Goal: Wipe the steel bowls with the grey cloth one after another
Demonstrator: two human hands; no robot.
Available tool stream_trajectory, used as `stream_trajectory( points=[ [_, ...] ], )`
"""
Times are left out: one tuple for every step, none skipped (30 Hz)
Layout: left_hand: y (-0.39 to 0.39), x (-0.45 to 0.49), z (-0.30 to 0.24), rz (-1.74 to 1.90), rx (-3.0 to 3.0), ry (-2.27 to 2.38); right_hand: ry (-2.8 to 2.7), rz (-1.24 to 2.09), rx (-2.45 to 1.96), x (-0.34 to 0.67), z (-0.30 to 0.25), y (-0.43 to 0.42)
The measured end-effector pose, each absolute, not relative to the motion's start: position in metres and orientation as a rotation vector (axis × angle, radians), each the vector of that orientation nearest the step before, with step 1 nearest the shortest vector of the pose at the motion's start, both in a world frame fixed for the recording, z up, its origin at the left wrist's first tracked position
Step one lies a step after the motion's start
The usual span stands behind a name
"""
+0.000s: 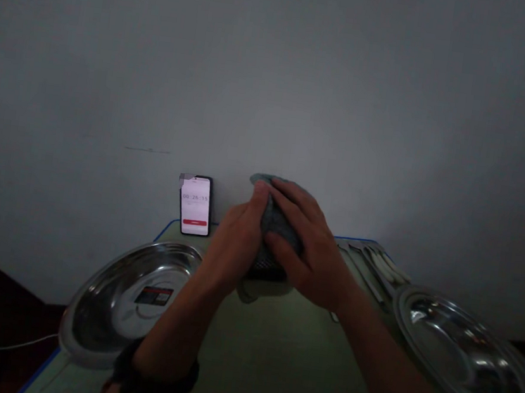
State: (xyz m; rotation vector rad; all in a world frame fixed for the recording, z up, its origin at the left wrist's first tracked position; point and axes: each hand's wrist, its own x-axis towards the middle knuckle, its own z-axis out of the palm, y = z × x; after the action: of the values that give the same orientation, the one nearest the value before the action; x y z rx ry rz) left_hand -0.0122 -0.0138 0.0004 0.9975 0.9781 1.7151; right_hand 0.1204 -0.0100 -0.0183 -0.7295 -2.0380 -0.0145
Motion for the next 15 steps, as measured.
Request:
stream_trajectory(
  points=[
    [-0.016,-0.013,0.002,1.652,1.114,1.038,-2.029,0.03,-0.699,0.124,-0.017,-0.009],
    [-0.018,-0.015,0.004,1.597,1.222,1.107,-2.016,0.083,-0.666,0.127,-0.016,-0.006],
    [-0.019,-0.016,0.006,1.555,1.289,1.158,-1.996,0.142,-0.637,0.13,-0.015,-0.004],
    [-0.019,-0.019,0.007,1.54,1.29,1.17,-1.967,0.202,-0.615,0.133,-0.016,-0.001],
    [-0.018,-0.021,0.008,1.544,1.249,1.156,-1.929,0.257,-0.599,0.136,-0.016,0.003],
    [-0.018,-0.023,0.008,1.556,1.182,1.123,-1.884,0.309,-0.595,0.139,-0.017,0.007],
    [-0.017,-0.025,0.009,1.578,1.1,1.078,-1.838,0.359,-0.603,0.142,-0.019,0.011],
    [-0.015,-0.026,0.01,1.599,1.015,1.027,-1.791,0.409,-0.617,0.145,-0.021,0.015],
    [-0.014,-0.026,0.011,1.622,0.93,0.978,-1.752,0.464,-0.637,0.147,-0.023,0.019],
    [-0.013,-0.026,0.012,1.644,0.848,0.931,-1.719,0.519,-0.656,0.149,-0.026,0.022],
    [-0.012,-0.025,0.013,1.665,0.766,0.891,-1.697,0.572,-0.67,0.151,-0.028,0.026],
    [-0.011,-0.023,0.014,1.692,0.688,0.856,-1.685,0.617,-0.675,0.152,-0.03,0.029],
    [-0.011,-0.021,0.015,1.728,0.614,0.826,-1.68,0.645,-0.671,0.152,-0.032,0.031],
    [-0.01,-0.018,0.016,1.77,0.544,0.803,-1.687,0.657,-0.662,0.152,-0.034,0.033],
    [-0.009,-0.016,0.016,1.814,0.481,0.788,-1.704,0.652,-0.65,0.151,-0.035,0.033]
  ],
)
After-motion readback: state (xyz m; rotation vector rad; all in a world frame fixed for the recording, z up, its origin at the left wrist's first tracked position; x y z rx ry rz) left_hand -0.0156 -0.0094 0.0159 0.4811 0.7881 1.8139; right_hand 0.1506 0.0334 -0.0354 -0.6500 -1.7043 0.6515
